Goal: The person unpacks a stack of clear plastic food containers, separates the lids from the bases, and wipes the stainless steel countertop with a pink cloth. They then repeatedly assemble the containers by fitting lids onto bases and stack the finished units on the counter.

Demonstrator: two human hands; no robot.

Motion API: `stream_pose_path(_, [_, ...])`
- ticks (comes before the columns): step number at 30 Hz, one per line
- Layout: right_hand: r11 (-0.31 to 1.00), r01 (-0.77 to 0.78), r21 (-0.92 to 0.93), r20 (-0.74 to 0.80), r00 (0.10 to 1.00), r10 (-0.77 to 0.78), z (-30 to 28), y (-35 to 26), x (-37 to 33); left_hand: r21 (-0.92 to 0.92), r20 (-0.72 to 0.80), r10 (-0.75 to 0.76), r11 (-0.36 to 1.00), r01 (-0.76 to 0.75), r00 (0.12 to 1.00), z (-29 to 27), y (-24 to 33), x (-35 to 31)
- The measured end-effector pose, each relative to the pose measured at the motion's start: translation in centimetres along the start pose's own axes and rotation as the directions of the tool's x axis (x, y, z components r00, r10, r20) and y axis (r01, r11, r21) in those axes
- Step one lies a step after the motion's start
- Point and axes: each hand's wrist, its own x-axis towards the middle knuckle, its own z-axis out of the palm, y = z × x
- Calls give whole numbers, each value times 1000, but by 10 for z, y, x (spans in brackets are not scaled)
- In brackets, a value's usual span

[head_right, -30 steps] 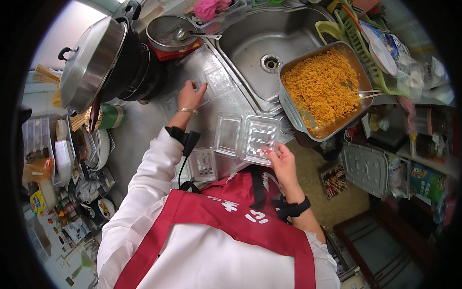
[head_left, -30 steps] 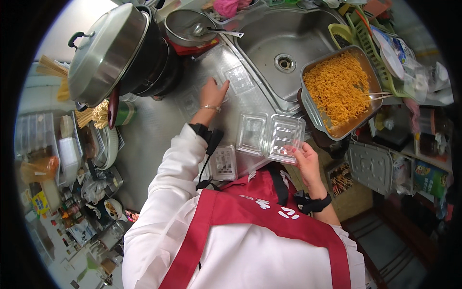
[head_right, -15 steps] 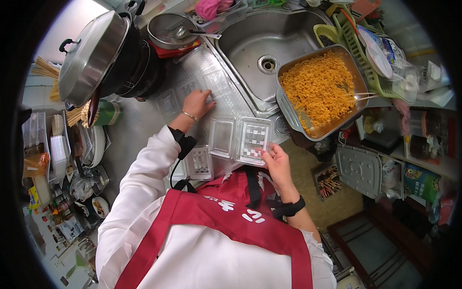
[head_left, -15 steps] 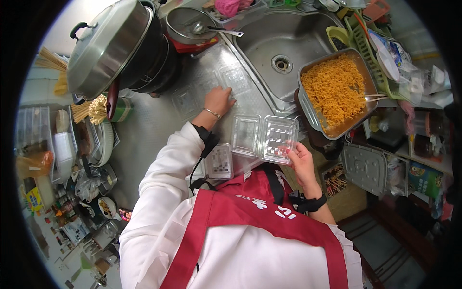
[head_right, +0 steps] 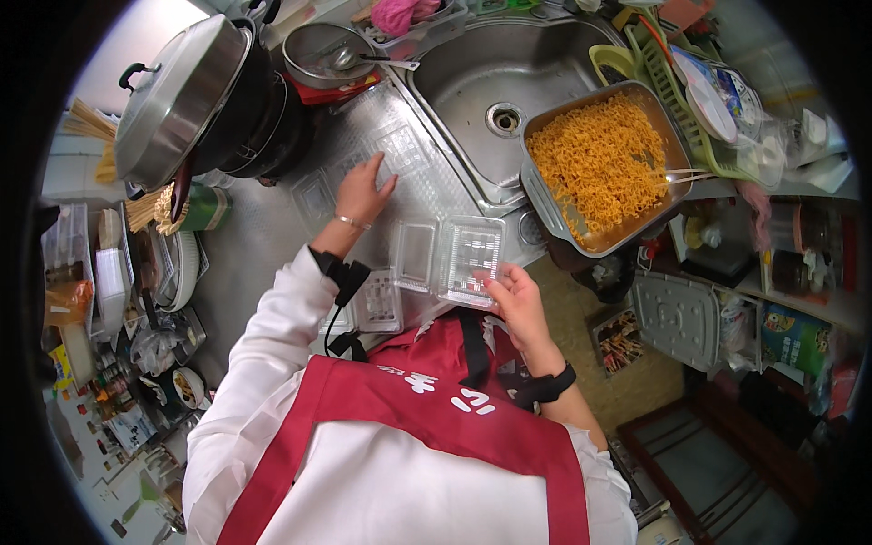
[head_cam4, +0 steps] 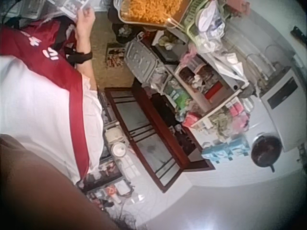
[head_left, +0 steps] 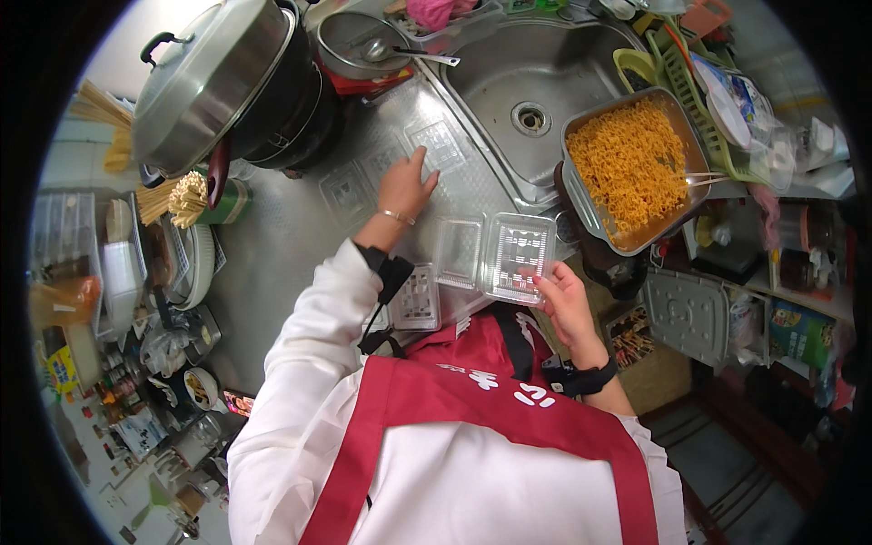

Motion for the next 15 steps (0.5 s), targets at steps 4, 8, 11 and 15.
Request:
stream_pose_path(4, [1000, 24, 13, -11, 1000, -24, 15, -6, 0, -461, -62, -41, 887, 7, 997, -47, 36, -33])
stream_pose_path(8, [979, 126, -161, 35, 992, -122, 42, -5, 6, -806, 428, 89, 488, 336, 899, -73, 81, -81])
stream_pose_path(11, [941, 220, -257, 169, 969, -180, 61, 0, 5, -848, 470, 68, 310, 429, 880, -84, 88, -99])
stream_pose_path(15, [952, 208, -227, 291, 947, -137, 79, 7, 6, -835, 494, 5, 283, 473, 869, -97, 72, -108])
